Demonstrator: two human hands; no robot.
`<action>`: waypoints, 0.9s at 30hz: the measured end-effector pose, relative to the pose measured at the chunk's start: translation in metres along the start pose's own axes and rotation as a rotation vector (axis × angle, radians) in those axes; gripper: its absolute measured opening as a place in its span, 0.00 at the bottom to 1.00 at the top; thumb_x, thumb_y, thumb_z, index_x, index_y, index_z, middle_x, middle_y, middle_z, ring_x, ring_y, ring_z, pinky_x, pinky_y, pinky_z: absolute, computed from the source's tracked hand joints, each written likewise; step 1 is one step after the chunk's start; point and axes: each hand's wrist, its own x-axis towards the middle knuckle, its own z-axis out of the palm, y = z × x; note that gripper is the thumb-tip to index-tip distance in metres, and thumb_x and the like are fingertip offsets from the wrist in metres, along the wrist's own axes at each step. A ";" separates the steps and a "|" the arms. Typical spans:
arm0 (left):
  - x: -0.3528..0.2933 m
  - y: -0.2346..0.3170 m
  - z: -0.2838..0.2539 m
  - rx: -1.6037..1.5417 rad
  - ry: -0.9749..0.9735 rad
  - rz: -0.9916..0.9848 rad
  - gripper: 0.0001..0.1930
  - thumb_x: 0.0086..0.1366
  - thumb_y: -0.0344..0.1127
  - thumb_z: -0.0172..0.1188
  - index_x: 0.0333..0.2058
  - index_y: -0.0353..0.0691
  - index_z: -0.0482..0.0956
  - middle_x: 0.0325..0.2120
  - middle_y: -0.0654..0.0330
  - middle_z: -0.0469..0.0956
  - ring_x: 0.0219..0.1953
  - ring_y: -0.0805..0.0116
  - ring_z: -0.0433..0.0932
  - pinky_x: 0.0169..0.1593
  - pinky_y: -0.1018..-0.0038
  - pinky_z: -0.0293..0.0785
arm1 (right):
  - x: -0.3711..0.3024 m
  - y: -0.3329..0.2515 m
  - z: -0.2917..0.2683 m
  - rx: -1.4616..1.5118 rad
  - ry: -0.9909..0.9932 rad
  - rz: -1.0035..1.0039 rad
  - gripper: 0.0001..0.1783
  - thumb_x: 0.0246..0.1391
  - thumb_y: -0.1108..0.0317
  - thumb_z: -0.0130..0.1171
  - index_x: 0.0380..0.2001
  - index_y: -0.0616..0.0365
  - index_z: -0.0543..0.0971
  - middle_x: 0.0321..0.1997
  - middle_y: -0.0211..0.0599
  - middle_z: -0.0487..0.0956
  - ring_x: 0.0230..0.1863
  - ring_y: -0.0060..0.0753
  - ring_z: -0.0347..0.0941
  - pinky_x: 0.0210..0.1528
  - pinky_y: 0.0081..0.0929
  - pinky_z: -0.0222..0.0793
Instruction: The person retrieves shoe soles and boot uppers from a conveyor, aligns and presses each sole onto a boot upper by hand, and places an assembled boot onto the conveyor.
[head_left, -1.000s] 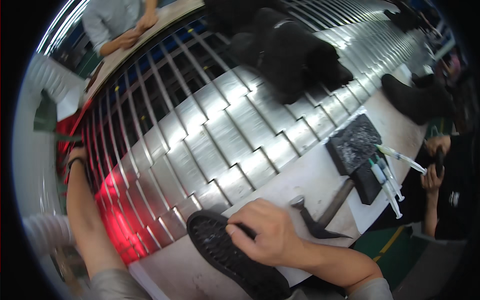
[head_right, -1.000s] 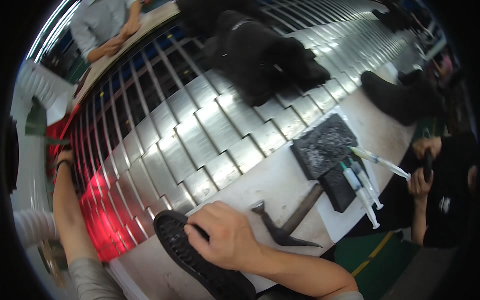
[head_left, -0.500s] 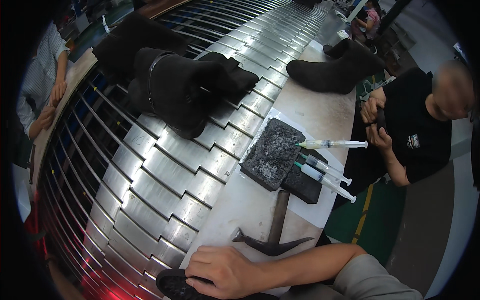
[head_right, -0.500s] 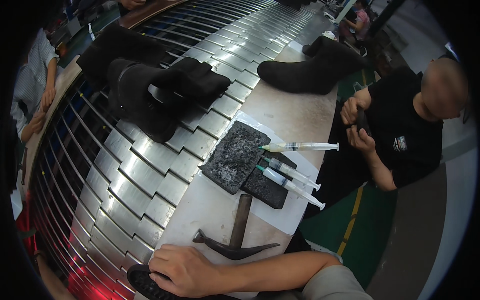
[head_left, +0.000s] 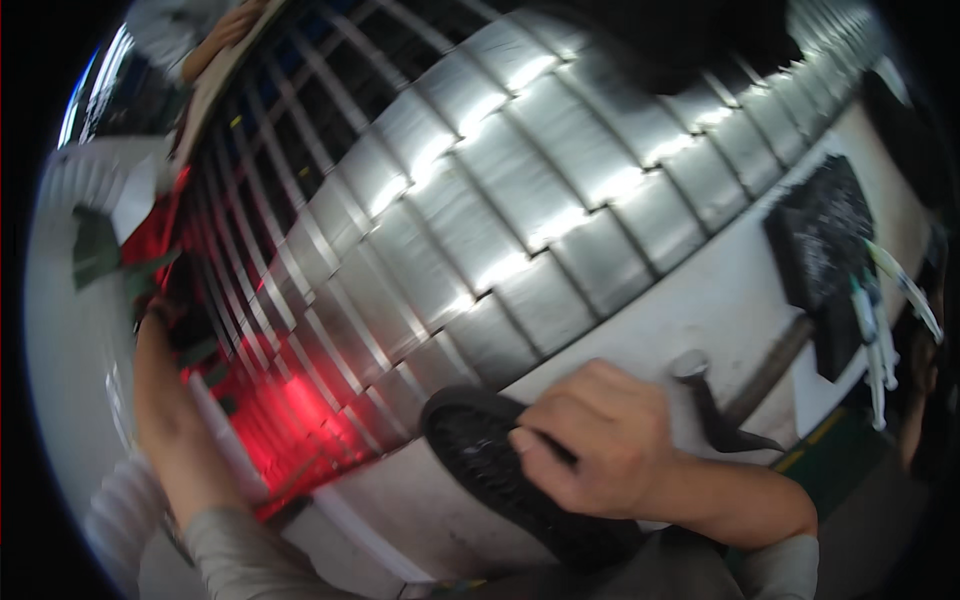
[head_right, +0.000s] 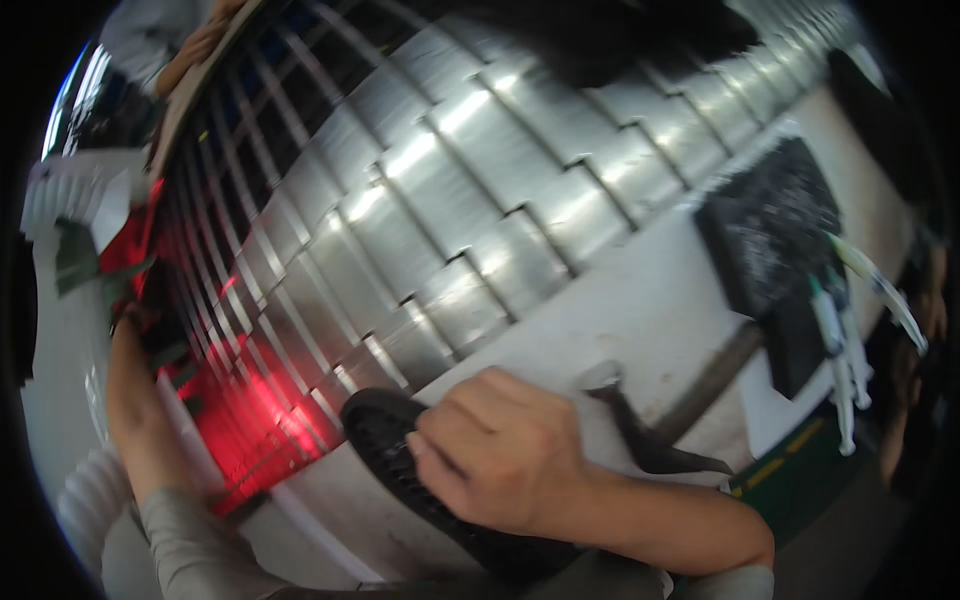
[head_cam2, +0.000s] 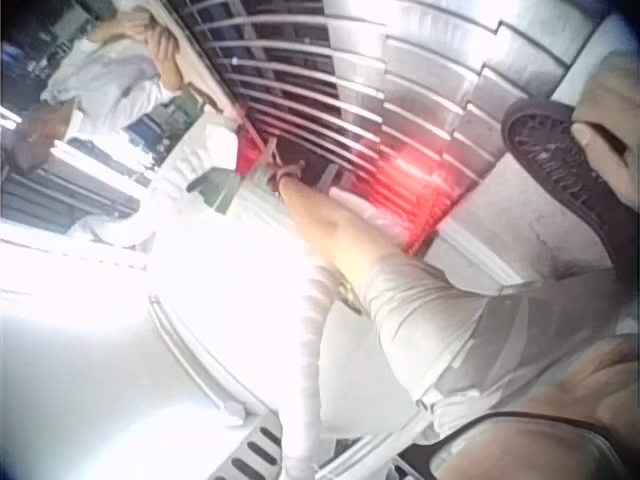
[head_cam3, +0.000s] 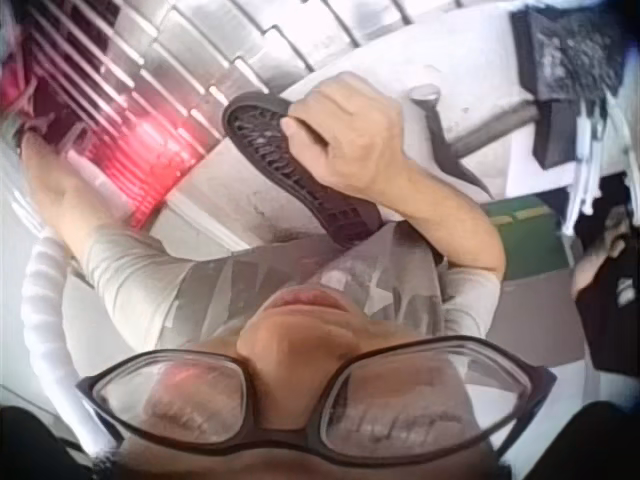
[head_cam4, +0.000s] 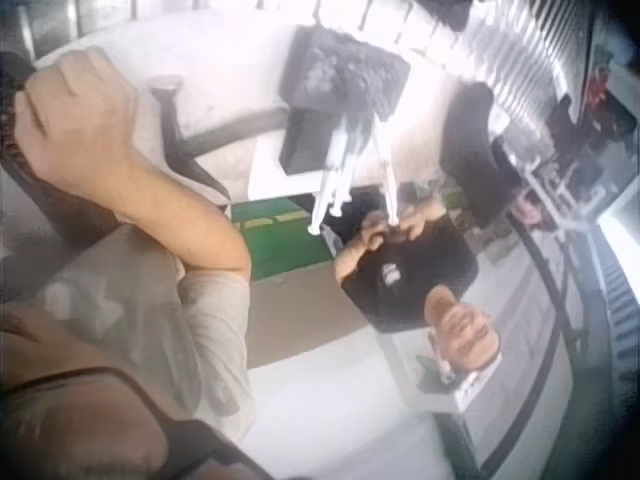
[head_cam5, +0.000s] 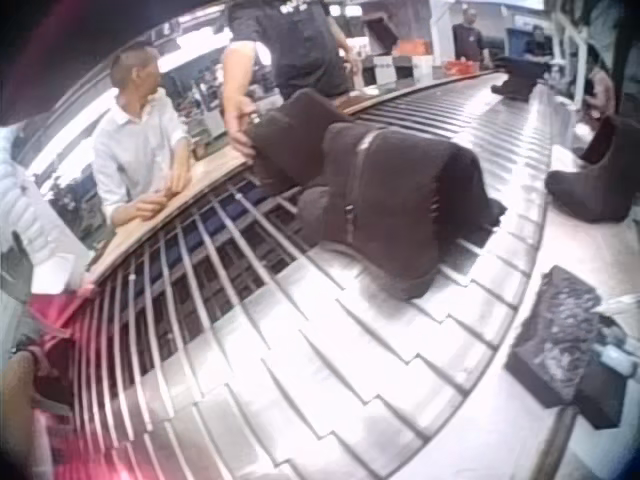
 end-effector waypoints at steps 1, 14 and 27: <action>-0.008 0.006 -0.013 0.054 -0.046 0.021 0.32 0.65 0.59 0.67 0.56 0.37 0.87 0.55 0.43 0.85 0.60 0.50 0.83 0.61 0.55 0.79 | 0.000 -0.002 -0.003 0.001 -0.021 -0.008 0.07 0.47 0.72 0.73 0.27 0.54 0.82 0.27 0.33 0.79 0.27 0.40 0.77 0.28 0.36 0.72; -0.204 0.148 -0.087 -0.088 0.259 -0.198 0.32 0.63 0.51 0.73 0.60 0.36 0.82 0.62 0.44 0.80 0.63 0.42 0.80 0.67 0.53 0.78 | -0.004 -0.011 0.010 0.040 0.008 -0.069 0.05 0.51 0.75 0.70 0.28 0.57 0.81 0.28 0.39 0.80 0.30 0.49 0.76 0.32 0.42 0.70; -0.469 0.169 -0.144 -0.758 0.990 0.101 0.43 0.60 0.56 0.77 0.58 0.20 0.75 0.51 0.31 0.80 0.57 0.35 0.79 0.61 0.50 0.76 | -0.079 -0.027 -0.043 0.187 0.090 -0.351 0.04 0.55 0.74 0.68 0.32 0.60 0.81 0.34 0.43 0.83 0.37 0.52 0.79 0.43 0.45 0.74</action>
